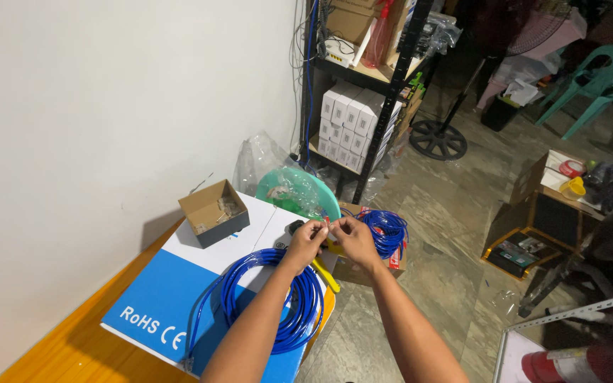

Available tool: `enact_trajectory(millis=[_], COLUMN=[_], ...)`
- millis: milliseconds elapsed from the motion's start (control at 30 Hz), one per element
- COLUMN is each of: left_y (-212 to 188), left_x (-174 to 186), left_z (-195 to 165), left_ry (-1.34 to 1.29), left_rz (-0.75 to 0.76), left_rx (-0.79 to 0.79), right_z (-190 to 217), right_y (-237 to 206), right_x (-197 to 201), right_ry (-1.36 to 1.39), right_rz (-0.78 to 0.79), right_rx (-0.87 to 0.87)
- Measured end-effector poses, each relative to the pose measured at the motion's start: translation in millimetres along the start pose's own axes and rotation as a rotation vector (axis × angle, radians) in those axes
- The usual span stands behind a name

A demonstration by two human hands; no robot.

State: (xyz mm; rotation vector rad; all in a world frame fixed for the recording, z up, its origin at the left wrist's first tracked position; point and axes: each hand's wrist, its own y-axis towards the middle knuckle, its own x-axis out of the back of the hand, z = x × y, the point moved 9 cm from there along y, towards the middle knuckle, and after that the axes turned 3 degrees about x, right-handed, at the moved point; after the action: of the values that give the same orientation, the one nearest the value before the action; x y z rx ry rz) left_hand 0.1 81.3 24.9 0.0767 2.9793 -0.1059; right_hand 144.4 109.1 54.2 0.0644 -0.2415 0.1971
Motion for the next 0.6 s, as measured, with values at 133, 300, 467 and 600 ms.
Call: enact_trajectory(millis=[133,300,467,600], left_y=[2,4,6,6], left_x=[1,8,9,10], left_z=[7,11,11,12], left_ry=[-0.142,-0.261,-0.29,-0.27], left_rz=[0.009,0.012,0.019,0.017], left_rx=[0.052,0.044,0.013,-0.005], right_z=[-15,-16,-13,-10], right_y=[1,1,-9,-13], right_x=[1,9,-8,-13], right_ry=[0.34,0.339,0.291,0.228], right_rz=[-0.058,-0.076,0.046,0.049], right_rx=[-0.077,-0.058,-0.055,-0.06])
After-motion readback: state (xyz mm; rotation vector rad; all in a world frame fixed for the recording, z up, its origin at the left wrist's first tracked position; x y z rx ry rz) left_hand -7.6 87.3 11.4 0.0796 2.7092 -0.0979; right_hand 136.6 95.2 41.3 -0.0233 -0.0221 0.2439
